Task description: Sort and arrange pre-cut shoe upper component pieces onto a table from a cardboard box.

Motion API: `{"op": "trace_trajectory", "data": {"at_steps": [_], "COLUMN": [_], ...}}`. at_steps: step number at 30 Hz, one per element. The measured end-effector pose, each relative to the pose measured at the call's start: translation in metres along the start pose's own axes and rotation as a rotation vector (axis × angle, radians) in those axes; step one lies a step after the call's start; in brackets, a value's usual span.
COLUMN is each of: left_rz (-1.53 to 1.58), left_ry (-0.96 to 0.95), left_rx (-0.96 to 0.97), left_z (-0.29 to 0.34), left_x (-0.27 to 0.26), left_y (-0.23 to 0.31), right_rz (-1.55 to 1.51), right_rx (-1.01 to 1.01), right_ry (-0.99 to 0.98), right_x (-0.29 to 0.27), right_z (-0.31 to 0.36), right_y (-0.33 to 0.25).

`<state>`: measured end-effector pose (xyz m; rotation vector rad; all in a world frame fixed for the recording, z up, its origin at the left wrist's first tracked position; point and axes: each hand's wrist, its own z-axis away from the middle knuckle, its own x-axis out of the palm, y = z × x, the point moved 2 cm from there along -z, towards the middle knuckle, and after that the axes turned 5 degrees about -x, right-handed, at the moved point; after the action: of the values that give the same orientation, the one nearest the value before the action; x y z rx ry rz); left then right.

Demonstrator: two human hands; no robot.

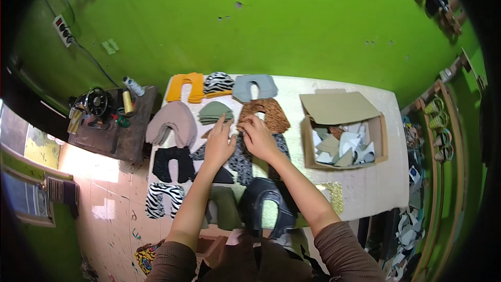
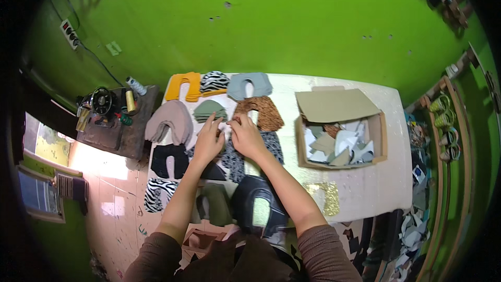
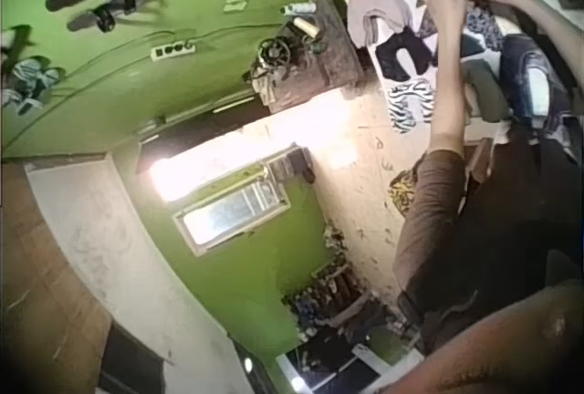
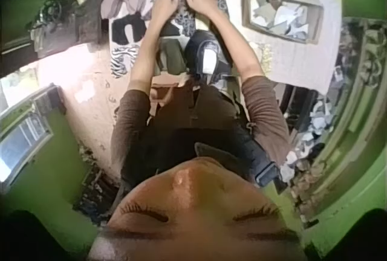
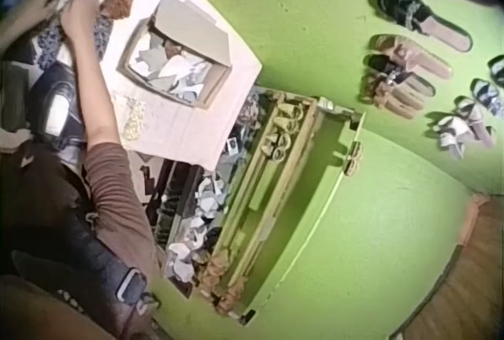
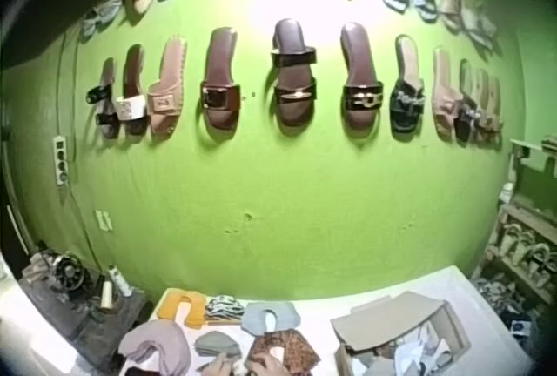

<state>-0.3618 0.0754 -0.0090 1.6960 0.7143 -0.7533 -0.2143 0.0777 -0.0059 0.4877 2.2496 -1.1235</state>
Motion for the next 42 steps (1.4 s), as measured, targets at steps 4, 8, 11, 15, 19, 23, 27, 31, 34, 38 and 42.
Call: {"op": "trace_trajectory", "data": {"at_steps": [4,8,11,15,19,23,27,31,34,38,42], "left_rz": [0.038,0.136,0.143,0.108,0.078,0.032,0.0,-0.102,-0.158,-0.174,-0.113], "left_ry": [0.083,0.09,0.078,0.069,-0.06,-0.116,0.013,0.25,0.34,0.362,0.36], "left_rx": [0.107,0.216,0.248,0.231,0.274,0.315,0.208,0.189,0.129,0.117,0.076], "left_z": [0.014,0.023,0.029,0.035,0.04,0.041,0.028,0.018,0.016,0.019,0.026], "left_x": [0.025,0.06,0.09,0.12,0.147,0.171,0.165,0.156,0.16,0.159,0.159], "left_y": [0.066,0.146,0.185,0.214,0.23,0.247,0.242,0.232,0.225,0.222,0.223], "right_rz": [-0.072,-0.094,-0.089,0.068,0.098,0.113,0.161,0.161,0.379,0.371,0.413], "right_rx": [0.017,0.042,0.076,0.114,0.158,0.04,0.056,0.002,-0.206,-0.085,-0.269], "right_ry": [0.051,0.04,-0.009,-0.036,-0.142,-0.373,-0.461,-0.5,-0.406,-0.694,-0.643], "right_x": [-0.066,-0.131,-0.176,-0.229,-0.253,-0.242,-0.21,-0.173,-0.152,-0.147,-0.173], "right_z": [0.044,0.083,0.109,0.139,0.153,0.149,0.139,0.124,0.125,0.118,0.122], "right_y": [0.006,0.027,0.043,0.087,0.115,0.133,0.153,0.158,0.158,0.156,0.149]}}
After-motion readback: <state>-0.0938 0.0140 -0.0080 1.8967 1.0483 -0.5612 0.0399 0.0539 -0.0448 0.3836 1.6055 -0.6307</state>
